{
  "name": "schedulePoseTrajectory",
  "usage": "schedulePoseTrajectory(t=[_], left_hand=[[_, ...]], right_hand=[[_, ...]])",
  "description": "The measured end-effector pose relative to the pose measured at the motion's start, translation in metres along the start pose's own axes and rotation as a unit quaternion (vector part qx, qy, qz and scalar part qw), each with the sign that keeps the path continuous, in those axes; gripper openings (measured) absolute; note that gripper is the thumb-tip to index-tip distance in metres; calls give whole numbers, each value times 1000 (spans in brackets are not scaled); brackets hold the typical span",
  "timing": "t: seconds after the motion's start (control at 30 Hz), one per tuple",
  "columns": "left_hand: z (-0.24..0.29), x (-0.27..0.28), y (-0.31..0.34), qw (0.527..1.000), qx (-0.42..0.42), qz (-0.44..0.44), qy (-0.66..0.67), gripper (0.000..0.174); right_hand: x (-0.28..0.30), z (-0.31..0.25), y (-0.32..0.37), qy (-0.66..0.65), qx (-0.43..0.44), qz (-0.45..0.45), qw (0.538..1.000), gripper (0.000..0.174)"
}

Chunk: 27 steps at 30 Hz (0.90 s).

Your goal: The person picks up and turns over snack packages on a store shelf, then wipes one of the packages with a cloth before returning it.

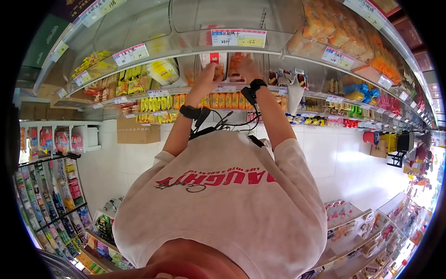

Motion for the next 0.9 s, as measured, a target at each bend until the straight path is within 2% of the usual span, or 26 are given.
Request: schedulePoseTrajectory(t=[0.03,0.1,0.13,0.23,0.27,0.37,0.4,0.53,0.6,0.67,0.77,0.8,0.9], left_hand=[[-2,-1,0,1000,-8,7,-6,36],[-5,-3,-1,999,-23,19,-16,37],[-7,-4,0,1000,-14,17,1,38],[-6,-2,1,999,-14,-1,31,38],[-9,-4,1,1000,-6,-13,8,38],[-9,-3,4,998,19,-61,30,41],[-5,0,6,996,27,-76,32,41],[21,22,15,988,9,-40,151,36],[41,35,21,981,2,-17,196,33],[40,29,25,964,10,-61,258,28],[37,29,34,956,19,-105,273,23],[38,31,38,956,22,-116,267,22],[40,43,47,959,35,-114,257,18]], right_hand=[[-3,2,1,-14,3,0,1000,29],[-9,11,-4,-46,-43,-53,997,25],[-3,4,7,-81,35,8,996,22],[10,-5,23,-20,57,60,996,26],[16,-9,28,-18,54,59,997,17],[47,-17,53,-36,15,155,987,18],[55,-18,61,-55,75,195,976,18],[72,-9,101,-244,61,185,950,16],[64,-4,120,-316,59,99,942,16],[63,-27,147,-417,56,-5,907,20],[55,-54,171,-454,47,-39,889,24],[50,-55,174,-480,49,-19,876,23],[42,-55,180,-431,40,-15,901,22]])
Point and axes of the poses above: each hand's wrist, its own y-axis away from the middle knuckle, its own x-axis out of the back of the hand, z = x × y, the point moved 7 cm from there along -y, towards the middle knuckle, and after that the axes turned 3 degrees about -z, right-handed, at the moved point
